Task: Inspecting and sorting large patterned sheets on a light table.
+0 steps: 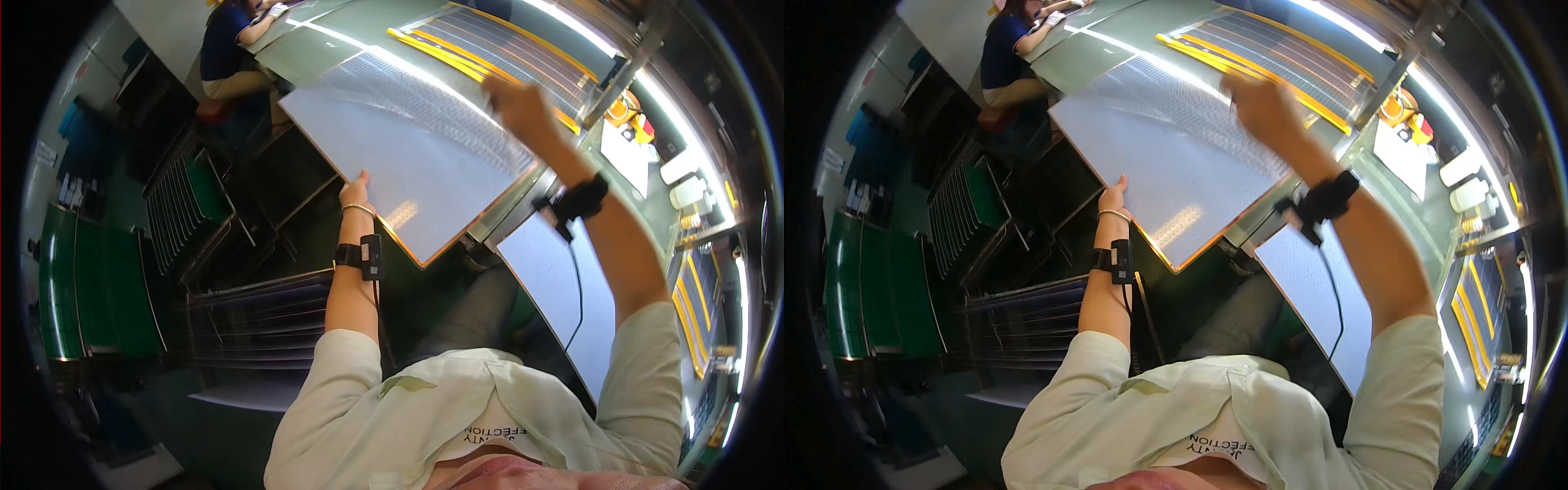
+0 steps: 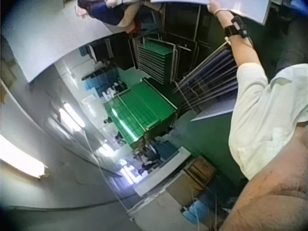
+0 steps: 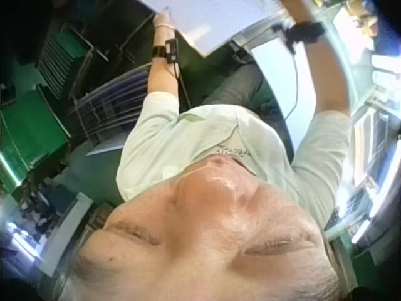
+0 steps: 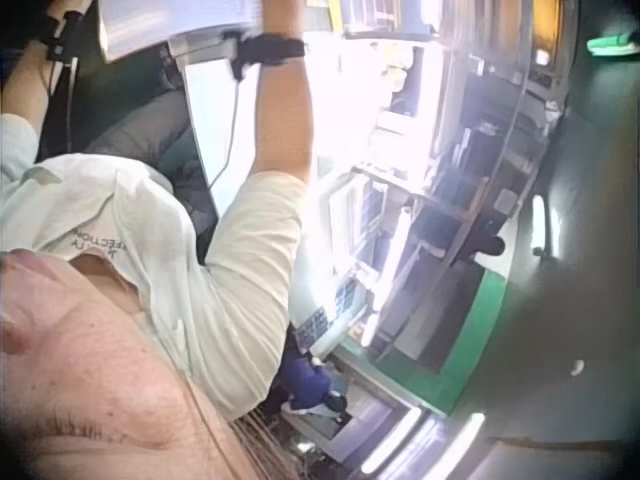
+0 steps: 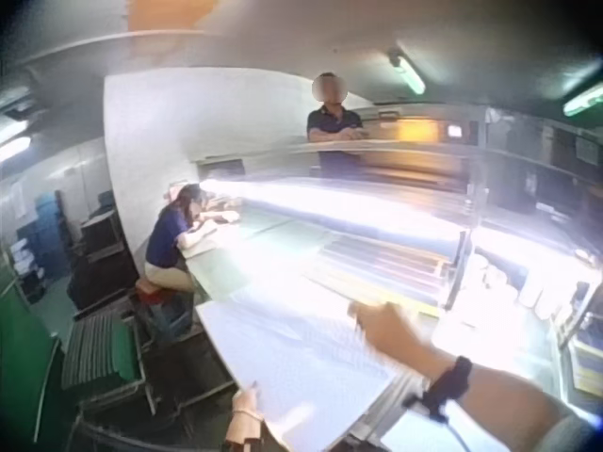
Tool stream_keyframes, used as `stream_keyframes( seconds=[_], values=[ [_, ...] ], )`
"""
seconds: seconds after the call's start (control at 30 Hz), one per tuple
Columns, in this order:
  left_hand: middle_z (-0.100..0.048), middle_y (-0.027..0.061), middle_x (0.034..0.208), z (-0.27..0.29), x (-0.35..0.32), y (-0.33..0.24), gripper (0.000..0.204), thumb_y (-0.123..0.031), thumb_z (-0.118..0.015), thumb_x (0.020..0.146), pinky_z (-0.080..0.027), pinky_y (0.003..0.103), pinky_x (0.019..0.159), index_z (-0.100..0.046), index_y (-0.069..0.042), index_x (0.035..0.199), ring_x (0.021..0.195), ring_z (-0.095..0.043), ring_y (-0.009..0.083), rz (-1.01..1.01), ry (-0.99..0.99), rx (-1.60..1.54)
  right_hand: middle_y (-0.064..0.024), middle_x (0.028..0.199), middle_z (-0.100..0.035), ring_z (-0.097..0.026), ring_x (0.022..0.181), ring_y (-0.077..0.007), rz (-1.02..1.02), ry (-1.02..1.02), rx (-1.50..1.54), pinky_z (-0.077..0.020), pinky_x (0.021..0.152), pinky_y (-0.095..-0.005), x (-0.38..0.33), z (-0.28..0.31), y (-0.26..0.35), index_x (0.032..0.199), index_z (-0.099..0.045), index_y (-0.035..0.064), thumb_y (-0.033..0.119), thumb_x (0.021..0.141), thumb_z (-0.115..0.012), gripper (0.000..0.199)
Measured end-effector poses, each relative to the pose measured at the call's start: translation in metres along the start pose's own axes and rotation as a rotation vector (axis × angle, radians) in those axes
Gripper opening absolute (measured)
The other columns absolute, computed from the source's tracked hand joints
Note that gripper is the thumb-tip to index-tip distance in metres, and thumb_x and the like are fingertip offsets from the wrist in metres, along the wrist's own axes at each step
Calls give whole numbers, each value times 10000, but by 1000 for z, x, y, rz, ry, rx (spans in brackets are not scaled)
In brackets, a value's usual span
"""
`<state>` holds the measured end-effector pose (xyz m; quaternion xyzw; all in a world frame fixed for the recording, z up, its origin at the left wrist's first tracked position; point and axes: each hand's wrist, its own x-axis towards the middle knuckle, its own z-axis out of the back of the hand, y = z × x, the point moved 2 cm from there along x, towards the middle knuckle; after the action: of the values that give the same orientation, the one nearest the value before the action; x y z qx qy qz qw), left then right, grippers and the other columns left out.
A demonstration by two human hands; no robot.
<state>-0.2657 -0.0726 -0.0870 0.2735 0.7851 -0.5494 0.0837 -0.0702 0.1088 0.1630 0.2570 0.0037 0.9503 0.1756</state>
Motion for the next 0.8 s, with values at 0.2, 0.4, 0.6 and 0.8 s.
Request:
stream_keyframes(
  seconds=[0.2, 0.4, 0.6, 0.8],
  values=[
    [-528, 201, 1128, 3, 25, 15, 515, -173, -690, 769, -413, 367, 879, -456, 121, 1121, 1013, -521, 233, 47, -38, 83, -96, 626, -567, -552, 544, -183, 232, -611, -13, -428, 511, -291, 6, 166, 25, 752, -567, 13, 46, 821, -539, 82],
    [-541, 184, 1107, 14, 48, 14, 540, -196, -679, 783, -417, 400, 878, -428, 100, 1158, 1046, -502, 241, 45, -20, 173, -55, 723, -562, -526, 665, -163, 559, -713, -303, -404, 564, -277, -52, 215, 19, 753, -590, 61, 8, 755, -601, 55],
    [-494, 204, 1133, 13, 50, -1, 634, -193, -720, 741, -488, 444, 766, -358, 93, 1175, 906, -577, 304, -158, 69, 270, -6, 658, -477, -486, 644, -168, 493, -523, -275, -370, 565, -280, -94, 204, 34, 634, -593, 155, 124, 648, -683, 96],
    [-640, 158, 727, -14, -80, -14, 625, -584, -407, 847, -483, 388, 652, -640, -6, 804, 666, -609, 293, -679, -102, 1115, 35, 531, -417, -469, 528, -151, 412, -382, -524, -348, 497, -296, -152, 217, 11, 662, -582, 186, 200, 655, -665, 85]
  ],
)
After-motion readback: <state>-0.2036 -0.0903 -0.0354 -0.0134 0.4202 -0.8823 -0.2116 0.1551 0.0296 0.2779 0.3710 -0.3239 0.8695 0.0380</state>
